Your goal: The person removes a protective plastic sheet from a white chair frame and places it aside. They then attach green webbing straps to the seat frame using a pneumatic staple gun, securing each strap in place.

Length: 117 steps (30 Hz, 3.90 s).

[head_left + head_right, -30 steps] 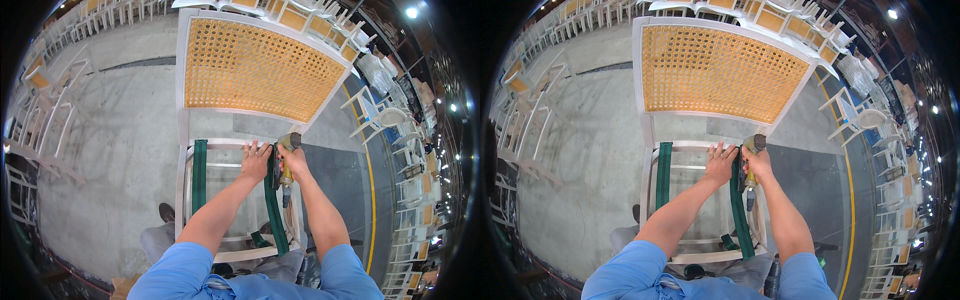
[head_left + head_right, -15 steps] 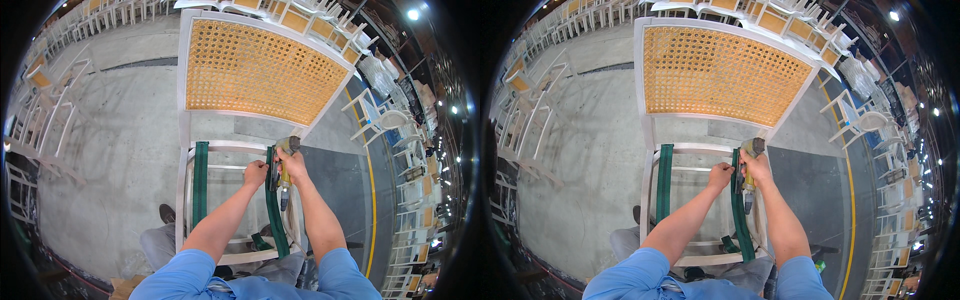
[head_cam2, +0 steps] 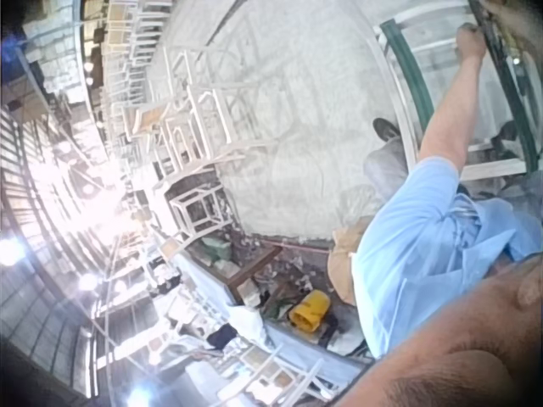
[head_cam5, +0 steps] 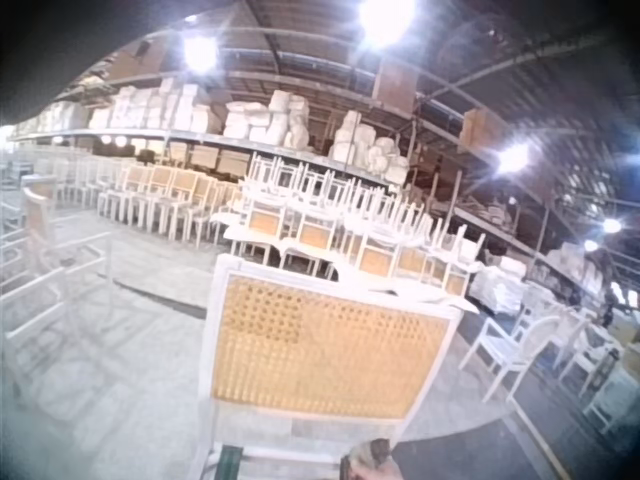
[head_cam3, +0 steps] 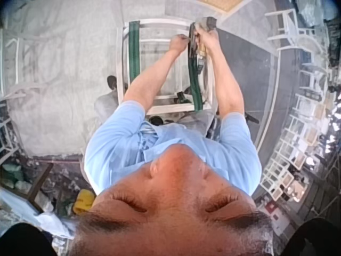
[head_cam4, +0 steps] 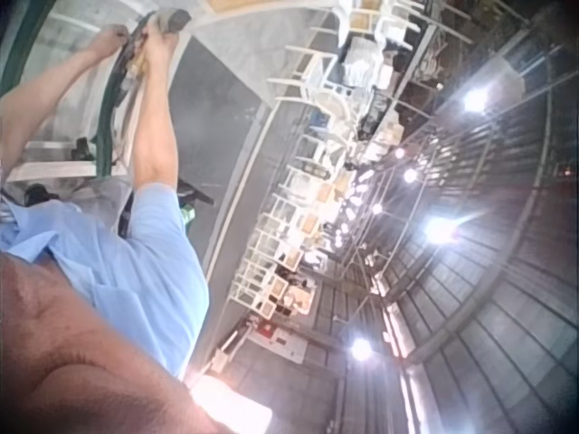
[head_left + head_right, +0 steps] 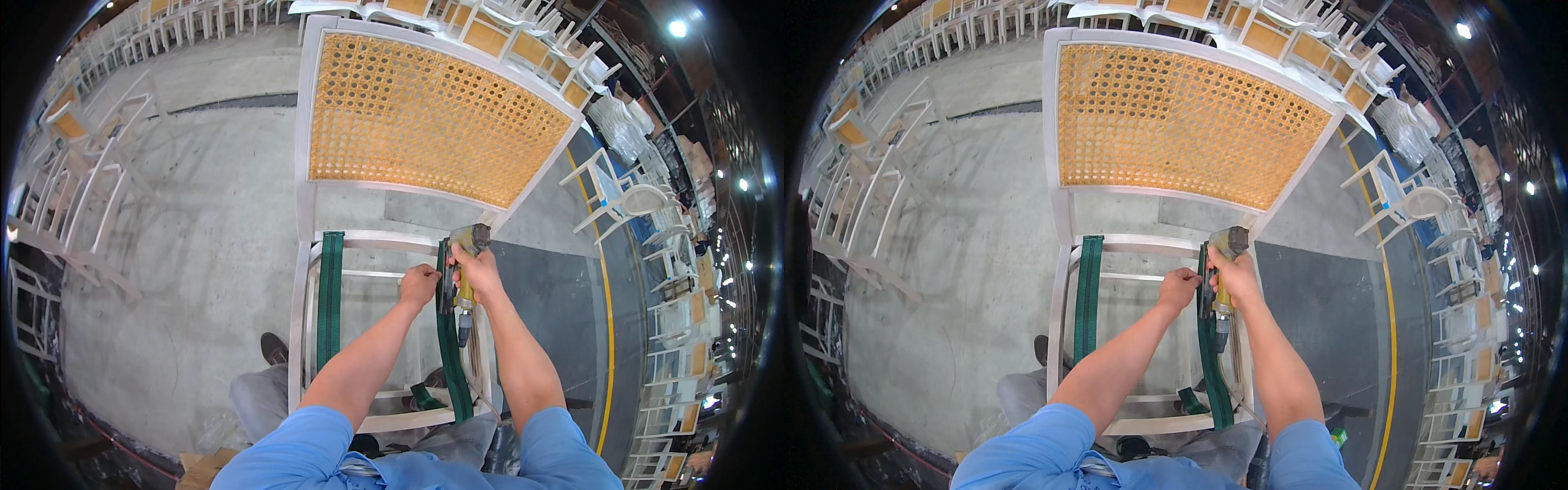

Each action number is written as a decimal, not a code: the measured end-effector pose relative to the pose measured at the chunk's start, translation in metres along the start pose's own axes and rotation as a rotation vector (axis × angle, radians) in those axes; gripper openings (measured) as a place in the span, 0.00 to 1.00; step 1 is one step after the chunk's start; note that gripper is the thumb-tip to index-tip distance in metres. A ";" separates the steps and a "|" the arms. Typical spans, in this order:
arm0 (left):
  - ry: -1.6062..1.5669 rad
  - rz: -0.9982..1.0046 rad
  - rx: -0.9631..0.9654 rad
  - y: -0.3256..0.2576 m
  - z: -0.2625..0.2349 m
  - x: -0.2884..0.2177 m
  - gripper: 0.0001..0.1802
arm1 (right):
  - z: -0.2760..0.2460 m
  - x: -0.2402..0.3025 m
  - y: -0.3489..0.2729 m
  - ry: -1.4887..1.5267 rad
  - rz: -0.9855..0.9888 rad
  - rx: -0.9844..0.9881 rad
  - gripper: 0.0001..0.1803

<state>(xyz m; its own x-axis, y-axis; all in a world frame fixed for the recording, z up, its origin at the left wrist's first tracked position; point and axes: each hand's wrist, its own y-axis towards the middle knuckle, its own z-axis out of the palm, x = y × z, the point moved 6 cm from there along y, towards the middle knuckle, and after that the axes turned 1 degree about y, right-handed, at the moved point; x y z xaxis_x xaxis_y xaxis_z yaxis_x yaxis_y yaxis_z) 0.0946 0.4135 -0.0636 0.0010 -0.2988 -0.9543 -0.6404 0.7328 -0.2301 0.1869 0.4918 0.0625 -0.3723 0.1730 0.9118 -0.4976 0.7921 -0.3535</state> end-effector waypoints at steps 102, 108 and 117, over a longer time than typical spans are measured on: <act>1.093 0.140 0.659 -0.255 0.035 -0.015 0.45 | -0.017 -0.312 -0.198 -0.854 0.369 0.261 0.22; 1.199 0.157 0.604 -0.260 0.040 -0.019 0.41 | -0.036 -0.291 -0.224 -0.599 0.259 0.236 0.23; 1.230 0.192 0.558 -0.259 0.044 -0.017 0.41 | -0.004 -0.260 -0.278 1.435 0.747 -0.091 0.40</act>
<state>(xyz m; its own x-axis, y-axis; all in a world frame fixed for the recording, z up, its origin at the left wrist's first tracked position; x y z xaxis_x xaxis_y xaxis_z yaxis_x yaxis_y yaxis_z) 0.2944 0.2558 0.0037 -0.9181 -0.2969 -0.2627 -0.1600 0.8838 -0.4397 0.4254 0.2293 -0.0757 0.5281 0.8492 0.0041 -0.4857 0.3060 -0.8188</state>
